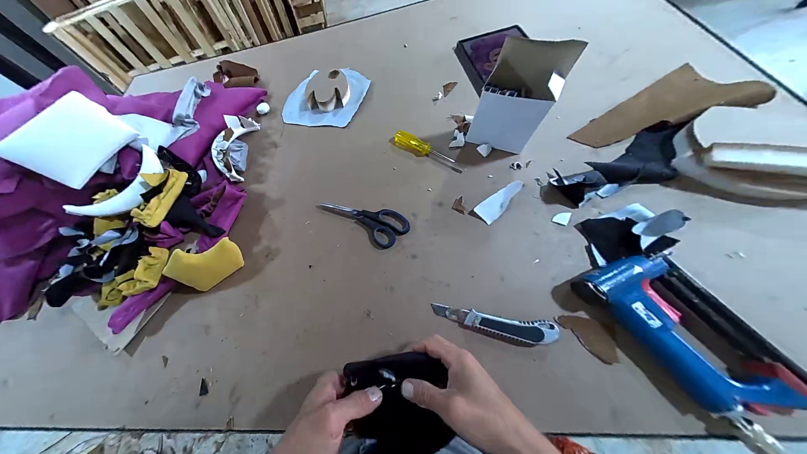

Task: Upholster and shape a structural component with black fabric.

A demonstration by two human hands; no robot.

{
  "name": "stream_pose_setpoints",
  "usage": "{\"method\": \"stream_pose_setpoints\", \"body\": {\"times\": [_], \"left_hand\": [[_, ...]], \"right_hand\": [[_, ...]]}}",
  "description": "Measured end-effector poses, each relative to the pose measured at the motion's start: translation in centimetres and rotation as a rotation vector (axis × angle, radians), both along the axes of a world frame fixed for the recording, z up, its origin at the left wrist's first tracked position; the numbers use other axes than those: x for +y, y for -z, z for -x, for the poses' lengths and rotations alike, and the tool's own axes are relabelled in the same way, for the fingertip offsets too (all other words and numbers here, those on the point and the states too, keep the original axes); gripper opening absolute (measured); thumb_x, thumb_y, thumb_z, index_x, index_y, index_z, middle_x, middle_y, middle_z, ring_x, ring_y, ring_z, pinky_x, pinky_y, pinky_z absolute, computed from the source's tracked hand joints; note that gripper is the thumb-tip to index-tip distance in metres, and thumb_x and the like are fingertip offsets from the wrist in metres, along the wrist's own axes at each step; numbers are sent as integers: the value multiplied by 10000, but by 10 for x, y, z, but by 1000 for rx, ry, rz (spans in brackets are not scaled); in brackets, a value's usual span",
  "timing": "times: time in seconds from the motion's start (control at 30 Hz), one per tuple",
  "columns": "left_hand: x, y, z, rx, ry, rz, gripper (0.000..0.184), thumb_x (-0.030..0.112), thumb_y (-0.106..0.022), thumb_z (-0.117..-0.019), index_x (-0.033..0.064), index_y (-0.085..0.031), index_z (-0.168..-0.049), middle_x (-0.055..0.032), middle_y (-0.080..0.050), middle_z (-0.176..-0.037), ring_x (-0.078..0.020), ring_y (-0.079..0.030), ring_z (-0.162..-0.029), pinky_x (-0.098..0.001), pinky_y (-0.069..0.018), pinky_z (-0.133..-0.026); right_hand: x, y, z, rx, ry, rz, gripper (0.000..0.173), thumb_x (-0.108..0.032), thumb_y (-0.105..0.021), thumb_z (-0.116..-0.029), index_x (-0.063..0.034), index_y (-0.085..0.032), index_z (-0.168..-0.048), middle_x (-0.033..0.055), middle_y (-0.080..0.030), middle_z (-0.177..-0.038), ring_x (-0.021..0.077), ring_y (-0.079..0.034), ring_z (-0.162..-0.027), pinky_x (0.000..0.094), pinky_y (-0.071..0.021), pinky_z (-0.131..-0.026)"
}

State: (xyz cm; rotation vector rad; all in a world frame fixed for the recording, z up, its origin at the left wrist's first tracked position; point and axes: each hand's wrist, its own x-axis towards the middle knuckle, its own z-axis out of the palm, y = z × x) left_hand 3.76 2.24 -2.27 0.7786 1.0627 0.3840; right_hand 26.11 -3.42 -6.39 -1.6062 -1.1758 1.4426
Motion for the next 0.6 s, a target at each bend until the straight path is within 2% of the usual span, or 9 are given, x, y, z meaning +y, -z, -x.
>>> {"method": "stream_pose_setpoints", "body": {"times": [0.03, 0.1, 0.17, 0.23, 0.33, 0.47, 0.5, 0.57, 0.6], "left_hand": [[3, -5, 6, -41, 49, -20, 176, 30, -627, -939, 13, -675, -1107, -100, -752, -1009, -186, -727, -940, -407, -608, -885], [11, -8, 19, -94, 152, -90, 39, 79, -667, -931, 116, -676, -925, 10, -718, -893, -75, -675, -830, -298, -580, -788], [23, -10, 32, -177, 291, -162, 98, 175, -629, -993, 157, -719, -959, 73, -698, -883, -12, -643, -805, -226, -554, -748], [34, -10, 42, -314, 421, -170, 194, 342, -594, -1029, 197, -722, -1009, 100, -692, -879, 16, -640, -800, -197, -550, -737], [50, -12, 45, -435, 654, -268, 309, 441, -583, -1023, 146, -641, -1094, 79, -636, -899, 14, -598, -801, -184, -511, -718], [61, -15, 48, -378, 831, -381, 313, 367, -602, -1029, 101, -637, -866, 70, -544, -709, 17, -512, -639, -165, -422, -571], [63, -14, 50, -403, 865, -360, 361, 404, -582, -1035, 92, -641, -861, 59, -543, -732, 5, -515, -661, -176, -426, -585], [66, -11, 51, -431, 917, -346, 455, 516, -565, -1015, 77, -651, -933, 33, -575, -817, -14, -545, -725, -192, -453, -626], [64, -10, 51, -418, 926, -353, 446, 514, -572, -1011, 79, -648, -944, 33, -583, -808, -13, -551, -715, -192, -457, -618]], "right_hand": [[-4, -5, 2, 108, -4, -36, 335, -362, -775, -867, -143, -725, -1117, -16, -708, -1031, 83, -683, -920, 322, -591, -817], [-13, -16, 10, 304, 12, -89, 236, -263, -747, -912, -96, -717, -1077, -16, -729, -925, 67, -692, -821, 281, -590, -735], [-21, -22, 19, 429, 66, -120, 235, -262, -727, -935, -76, -699, -1076, -13, -716, -900, 67, -677, -794, 272, -578, -708], [-30, -24, 31, 486, 118, -183, 258, -284, -718, -954, -74, -688, -1100, -14, -714, -930, 58, -674, -822, 262, -579, -729], [-37, -26, 46, 474, 122, -276, 266, -268, -696, -978, -67, -677, -1152, -3, -720, -991, 52, -677, -875, 256, -580, -775], [-48, -25, 59, 498, 116, -318, 286, -244, -669, -1001, -73, -680, -1229, 22, -728, -1082, 69, -685, -952, 271, -584, -849], [-51, -24, 61, 508, 125, -317, 277, -252, -666, -1004, -90, -683, -1227, 11, -727, -1078, 61, -682, -948, 263, -582, -847], [-56, -23, 66, 510, 143, -304, 257, -249, -661, -1006, -103, -685, -1215, 1, -724, -1069, 53, -677, -940, 258, -577, -842], [-57, -22, 67, 498, 145, -298, 255, -255, -661, -1006, -104, -685, -1209, -3, -722, -1064, 49, -675, -935, 254, -576, -837]]}}
